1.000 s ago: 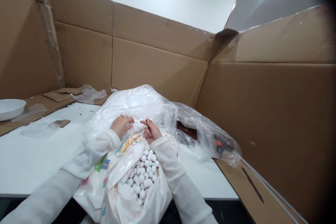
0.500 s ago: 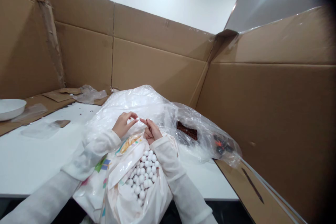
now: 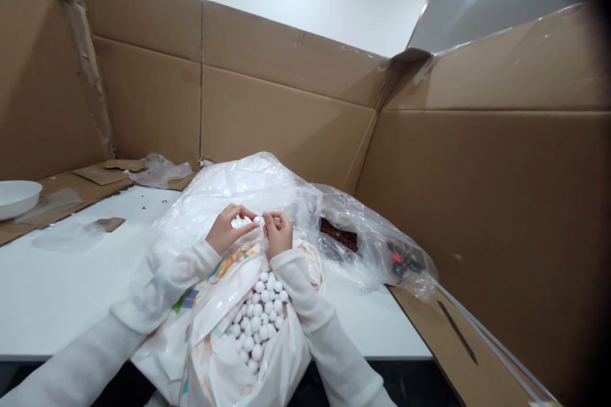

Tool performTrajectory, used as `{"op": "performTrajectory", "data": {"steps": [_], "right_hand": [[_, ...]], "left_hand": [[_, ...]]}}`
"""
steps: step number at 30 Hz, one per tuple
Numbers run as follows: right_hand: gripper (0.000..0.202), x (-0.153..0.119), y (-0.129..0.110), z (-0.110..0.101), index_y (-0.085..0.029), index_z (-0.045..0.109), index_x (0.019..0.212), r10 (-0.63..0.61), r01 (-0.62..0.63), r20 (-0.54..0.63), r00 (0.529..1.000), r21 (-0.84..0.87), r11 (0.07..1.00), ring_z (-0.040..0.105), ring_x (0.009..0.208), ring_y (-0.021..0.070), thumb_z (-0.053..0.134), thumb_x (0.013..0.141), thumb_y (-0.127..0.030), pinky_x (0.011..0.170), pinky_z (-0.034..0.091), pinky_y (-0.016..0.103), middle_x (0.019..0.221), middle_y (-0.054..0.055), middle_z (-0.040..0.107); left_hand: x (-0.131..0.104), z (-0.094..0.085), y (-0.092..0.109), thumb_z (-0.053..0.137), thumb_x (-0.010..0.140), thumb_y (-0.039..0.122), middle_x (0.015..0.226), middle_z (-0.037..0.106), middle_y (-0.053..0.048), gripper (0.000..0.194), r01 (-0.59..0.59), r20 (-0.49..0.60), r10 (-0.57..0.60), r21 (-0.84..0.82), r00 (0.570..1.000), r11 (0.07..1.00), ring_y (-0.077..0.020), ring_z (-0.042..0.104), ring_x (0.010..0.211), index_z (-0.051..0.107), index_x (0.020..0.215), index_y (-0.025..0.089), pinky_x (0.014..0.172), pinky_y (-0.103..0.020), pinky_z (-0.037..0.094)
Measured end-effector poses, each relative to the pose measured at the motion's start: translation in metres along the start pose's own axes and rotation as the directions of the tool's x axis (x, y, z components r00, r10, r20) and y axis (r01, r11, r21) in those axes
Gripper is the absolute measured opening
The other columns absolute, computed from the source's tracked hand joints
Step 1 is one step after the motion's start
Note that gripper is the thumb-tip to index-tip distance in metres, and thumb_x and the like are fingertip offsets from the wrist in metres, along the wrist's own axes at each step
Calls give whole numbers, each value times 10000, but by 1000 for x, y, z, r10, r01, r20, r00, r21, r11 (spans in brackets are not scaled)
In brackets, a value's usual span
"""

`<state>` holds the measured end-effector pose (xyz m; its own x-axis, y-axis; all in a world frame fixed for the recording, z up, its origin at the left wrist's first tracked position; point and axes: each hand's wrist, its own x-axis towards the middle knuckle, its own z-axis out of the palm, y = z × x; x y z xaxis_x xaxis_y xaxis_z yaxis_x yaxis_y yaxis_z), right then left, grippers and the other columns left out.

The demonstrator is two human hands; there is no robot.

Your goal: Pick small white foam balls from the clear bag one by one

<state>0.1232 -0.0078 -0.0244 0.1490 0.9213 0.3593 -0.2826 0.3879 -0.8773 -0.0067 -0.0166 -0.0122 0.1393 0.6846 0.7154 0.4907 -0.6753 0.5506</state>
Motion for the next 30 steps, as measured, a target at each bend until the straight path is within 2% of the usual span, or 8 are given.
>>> {"op": "performTrajectory", "data": {"steps": [6,13,20,26,28,30], "right_hand": [[179,-3,0,-4,-202,484,676,-97,107,75,993,-153,982,311,387,72,561,712,-359,401,229,205,408,-88,380],[133,-4,-1,-9,-212,538,687,-180,202,104,978,-261,944,299,414,76,560,721,-340,430,214,215,434,-74,366],[148,-4,1,-9,-210,548,675,-188,217,125,974,-279,936,317,420,81,559,723,-349,436,221,218,433,-66,387],[283,-3,0,-3,-196,533,716,-88,91,79,993,-40,995,248,341,56,457,768,-463,375,171,201,367,-91,331],[323,-2,-1,-2,-190,520,744,-2,1,52,999,21,1000,211,305,50,446,758,-504,349,137,197,328,-107,319],[361,0,-1,-2,-186,512,753,149,-153,86,985,53,987,189,269,46,468,724,-543,321,105,198,305,-113,336]], "left_hand": [[-1,2,-3,632,717,366,719,575,-11,183,-21,-7,21,8,1000,1000,-164,517,723,598,719,186,685,-298,414],[-2,2,-5,654,696,379,718,581,-18,181,-35,-12,35,23,999,999,-180,539,743,634,712,200,710,-315,419],[-3,3,-5,653,697,388,708,564,-24,189,-30,-33,32,53,999,998,-185,527,736,649,712,199,719,-333,399],[-2,2,-4,633,725,329,756,585,-28,139,-41,-68,45,62,997,997,-188,522,768,628,758,194,737,-336,400],[-1,1,-3,631,729,306,781,599,-30,125,-60,-82,67,87,994,994,-189,521,786,627,782,194,758,-343,393],[-1,-1,0,636,727,291,802,612,-29,120,-93,-71,102,119,992,989,-191,518,808,630,804,199,783,-350,380]]}}
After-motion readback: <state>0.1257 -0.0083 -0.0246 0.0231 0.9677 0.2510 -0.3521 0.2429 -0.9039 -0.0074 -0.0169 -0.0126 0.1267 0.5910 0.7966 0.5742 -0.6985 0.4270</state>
